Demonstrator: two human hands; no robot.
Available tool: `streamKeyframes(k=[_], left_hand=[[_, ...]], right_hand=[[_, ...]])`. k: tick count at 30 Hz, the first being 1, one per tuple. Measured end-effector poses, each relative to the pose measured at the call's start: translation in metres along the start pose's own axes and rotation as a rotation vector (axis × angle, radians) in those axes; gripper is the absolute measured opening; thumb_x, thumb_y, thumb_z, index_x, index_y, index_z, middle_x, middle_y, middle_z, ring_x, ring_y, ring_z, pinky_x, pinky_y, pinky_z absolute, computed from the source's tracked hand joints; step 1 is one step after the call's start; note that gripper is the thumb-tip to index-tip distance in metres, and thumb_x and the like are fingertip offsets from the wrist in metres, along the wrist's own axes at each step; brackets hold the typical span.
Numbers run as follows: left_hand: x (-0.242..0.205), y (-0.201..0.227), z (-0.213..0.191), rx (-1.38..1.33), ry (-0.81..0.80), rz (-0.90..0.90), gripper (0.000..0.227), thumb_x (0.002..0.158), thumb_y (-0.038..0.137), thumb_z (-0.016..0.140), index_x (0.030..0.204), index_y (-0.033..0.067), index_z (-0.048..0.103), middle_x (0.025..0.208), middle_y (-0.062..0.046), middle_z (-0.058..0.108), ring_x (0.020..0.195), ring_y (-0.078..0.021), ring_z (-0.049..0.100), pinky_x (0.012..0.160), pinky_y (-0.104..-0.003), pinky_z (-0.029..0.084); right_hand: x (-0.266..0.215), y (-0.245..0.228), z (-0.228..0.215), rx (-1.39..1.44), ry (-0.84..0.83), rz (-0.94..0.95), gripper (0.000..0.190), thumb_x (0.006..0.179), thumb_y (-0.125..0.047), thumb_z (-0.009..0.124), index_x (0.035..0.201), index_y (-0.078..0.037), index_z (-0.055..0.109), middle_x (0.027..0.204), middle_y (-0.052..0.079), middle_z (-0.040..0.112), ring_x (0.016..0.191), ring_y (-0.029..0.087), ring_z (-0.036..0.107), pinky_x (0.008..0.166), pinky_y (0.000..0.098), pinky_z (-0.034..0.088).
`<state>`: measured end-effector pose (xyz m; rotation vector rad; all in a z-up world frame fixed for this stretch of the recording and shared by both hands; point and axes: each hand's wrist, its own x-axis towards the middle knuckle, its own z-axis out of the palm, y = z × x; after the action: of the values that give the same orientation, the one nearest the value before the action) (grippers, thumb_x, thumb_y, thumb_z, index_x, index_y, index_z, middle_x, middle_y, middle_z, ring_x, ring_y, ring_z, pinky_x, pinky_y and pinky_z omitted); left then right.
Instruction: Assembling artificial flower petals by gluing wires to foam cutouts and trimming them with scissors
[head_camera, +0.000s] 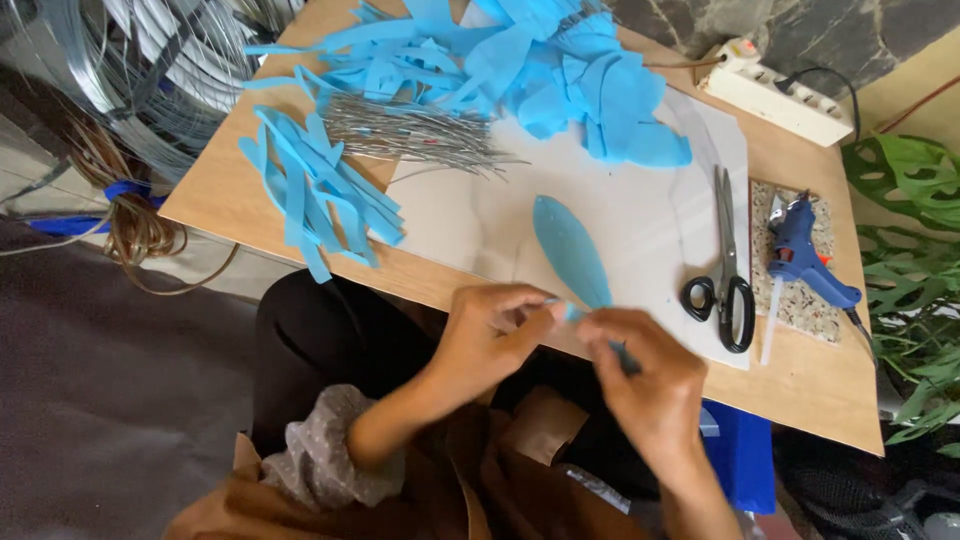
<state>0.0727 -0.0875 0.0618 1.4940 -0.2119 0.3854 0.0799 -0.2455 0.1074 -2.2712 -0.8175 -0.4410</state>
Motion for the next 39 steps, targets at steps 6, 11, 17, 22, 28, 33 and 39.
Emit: streamKeyframes(k=[6,11,17,22,28,33,39], left_hand=[[0.038,-0.023,-0.023,0.879,-0.011,0.385,0.017,0.075,0.006,0.058,0.088,0.0013,0.066,0.082,-0.015,0.06,0.083,-0.032,0.055,0.07,-0.04,0.042],[0.051,-0.054,-0.017,1.078,-0.065,0.44,0.024,0.074,0.007,0.056,0.096,0.0051,0.065,0.088,-0.01,0.057,0.096,-0.0277,0.047,0.08,-0.041,0.036],[0.052,-0.056,-0.016,1.038,-0.042,0.469,0.026,0.074,0.005,0.049,0.095,0.0057,0.064,0.09,-0.013,0.054,0.097,-0.0301,0.045,0.078,-0.043,0.033],[0.051,-0.056,-0.015,1.024,-0.004,0.487,0.024,0.08,0.004,0.044,0.091,0.0032,0.065,0.087,-0.014,0.054,0.095,-0.0308,0.046,0.077,-0.043,0.034],[0.051,-0.057,-0.016,1.012,-0.005,0.483,0.024,0.078,0.003,0.045,0.091,0.0036,0.065,0.087,-0.014,0.054,0.095,-0.0311,0.046,0.077,-0.044,0.034],[0.051,-0.058,-0.017,1.012,-0.01,0.481,0.024,0.078,0.002,0.044,0.092,0.0038,0.065,0.086,-0.014,0.054,0.095,-0.0303,0.047,0.077,-0.044,0.033],[0.051,-0.054,-0.019,1.013,-0.011,0.48,0.024,0.079,0.003,0.045,0.093,0.0035,0.065,0.086,-0.013,0.054,0.095,-0.0293,0.046,0.077,-0.043,0.033]], right_hand=[[0.049,0.041,0.013,-0.226,0.052,-0.042,0.01,0.078,0.002,0.065,0.08,-0.008,0.067,0.076,0.009,0.066,0.074,0.031,0.063,0.067,0.039,0.048],[0.077,0.058,0.036,-0.203,0.02,-0.08,0.011,0.078,0.006,0.066,0.083,-0.004,0.066,0.077,0.009,0.065,0.074,0.03,0.063,0.066,0.0367,0.049],[0.083,0.072,0.051,-0.248,-0.039,-0.091,0.009,0.078,0.004,0.067,0.083,-0.003,0.067,0.074,0.009,0.062,0.071,0.029,0.062,0.059,0.035,0.049],[0.082,0.069,0.056,-0.252,-0.094,-0.076,0.013,0.08,0.005,0.063,0.088,-0.003,0.069,0.075,0.009,0.061,0.07,0.028,0.061,0.056,0.0322,0.048],[0.082,0.073,0.057,-0.318,-0.14,-0.084,0.016,0.08,0.005,0.06,0.09,-0.004,0.069,0.075,0.01,0.06,0.065,0.026,0.06,0.051,0.0302,0.047],[0.082,0.072,0.059,-0.338,-0.154,-0.094,0.018,0.081,0.005,0.059,0.091,-0.004,0.069,0.075,0.01,0.06,0.063,0.025,0.06,0.049,0.0287,0.047],[0.083,0.072,0.059,-0.35,-0.184,-0.086,0.021,0.081,0.005,0.056,0.093,-0.006,0.07,0.076,0.009,0.059,0.06,0.022,0.059,0.048,0.0264,0.046]])
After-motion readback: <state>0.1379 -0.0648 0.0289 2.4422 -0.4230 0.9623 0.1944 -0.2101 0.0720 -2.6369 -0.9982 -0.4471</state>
